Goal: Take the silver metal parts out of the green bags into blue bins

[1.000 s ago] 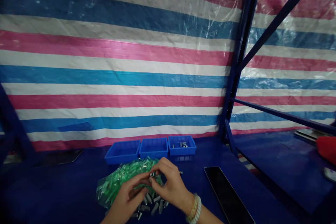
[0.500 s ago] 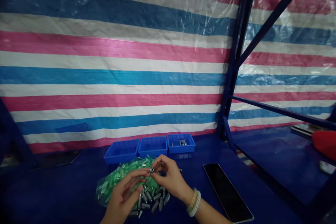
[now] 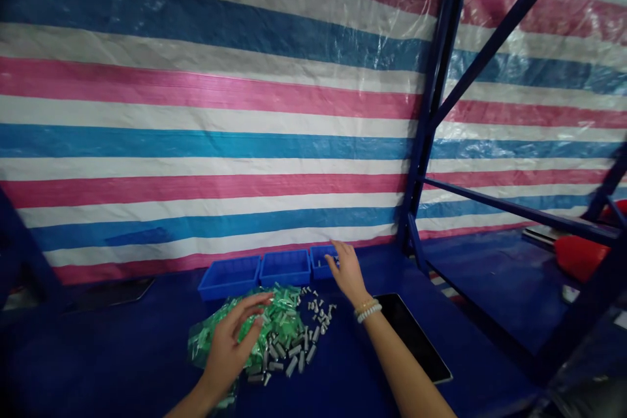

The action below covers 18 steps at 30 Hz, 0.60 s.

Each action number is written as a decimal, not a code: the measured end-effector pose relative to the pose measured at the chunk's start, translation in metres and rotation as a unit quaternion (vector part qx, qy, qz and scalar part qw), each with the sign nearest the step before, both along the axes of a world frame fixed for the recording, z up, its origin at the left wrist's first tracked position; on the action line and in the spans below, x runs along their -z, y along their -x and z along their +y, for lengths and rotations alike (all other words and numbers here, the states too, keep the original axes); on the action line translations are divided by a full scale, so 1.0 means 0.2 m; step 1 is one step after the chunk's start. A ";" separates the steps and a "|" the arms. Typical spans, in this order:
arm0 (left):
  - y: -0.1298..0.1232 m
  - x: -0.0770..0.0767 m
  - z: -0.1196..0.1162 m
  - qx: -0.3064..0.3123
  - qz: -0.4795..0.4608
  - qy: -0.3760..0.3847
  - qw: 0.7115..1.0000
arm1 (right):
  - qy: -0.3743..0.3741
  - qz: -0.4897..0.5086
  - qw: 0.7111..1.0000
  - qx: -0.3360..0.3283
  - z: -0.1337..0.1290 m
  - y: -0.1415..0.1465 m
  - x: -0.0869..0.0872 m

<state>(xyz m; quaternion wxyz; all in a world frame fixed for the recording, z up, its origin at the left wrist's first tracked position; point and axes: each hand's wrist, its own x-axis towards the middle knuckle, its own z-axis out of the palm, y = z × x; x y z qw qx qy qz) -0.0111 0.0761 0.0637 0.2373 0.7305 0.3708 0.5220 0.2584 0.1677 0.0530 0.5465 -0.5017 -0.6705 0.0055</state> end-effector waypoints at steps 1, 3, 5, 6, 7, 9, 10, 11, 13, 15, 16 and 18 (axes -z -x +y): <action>0.01 -0.01 0.02 -0.011 0.005 -0.002 1.000 | 0.004 -0.005 1.000 0.003 -0.01 -0.01 0.01; 0.05 -0.03 0.08 -0.036 0.018 -0.017 0.999 | 0.033 -0.016 0.999 -0.030 -0.06 0.00 0.01; 0.10 -0.06 0.12 -0.053 0.043 -0.042 0.997 | 0.072 -0.069 0.988 -0.117 -0.14 0.05 -0.01; 0.13 -0.07 0.13 -0.054 0.062 -0.044 0.996 | 0.090 -0.110 0.975 -0.170 -0.19 0.08 -0.03; 0.16 -0.08 0.13 -0.054 0.087 -0.044 0.994 | 0.106 -0.158 0.956 -0.222 -0.24 0.11 -0.04; 0.20 -0.07 0.11 -0.048 0.162 -0.034 0.985 | 0.135 -0.238 0.919 -0.283 -0.32 0.18 -0.07; 0.21 -0.06 0.08 -0.045 0.211 -0.025 0.976 | 0.148 -0.269 0.905 -0.293 -0.34 0.22 -0.08; 0.22 -0.05 0.06 -0.043 0.264 -0.012 0.963 | 0.161 -0.297 0.894 -0.294 -0.35 0.25 -0.08; 0.23 -0.01 0.03 -0.043 0.366 0.030 0.929 | 0.189 -0.346 0.873 -0.287 -0.34 0.30 -0.07; 0.23 0.02 0.02 -0.051 0.439 0.079 0.893 | 0.215 -0.376 0.856 -0.282 -0.29 0.34 -0.07; 0.23 0.03 0.03 -0.057 0.461 0.097 0.880 | 0.221 -0.384 0.852 -0.280 -0.26 0.35 -0.07; 0.24 0.03 0.06 -0.058 0.481 0.116 0.867 | 0.227 -0.395 0.845 -0.281 -0.20 0.36 -0.07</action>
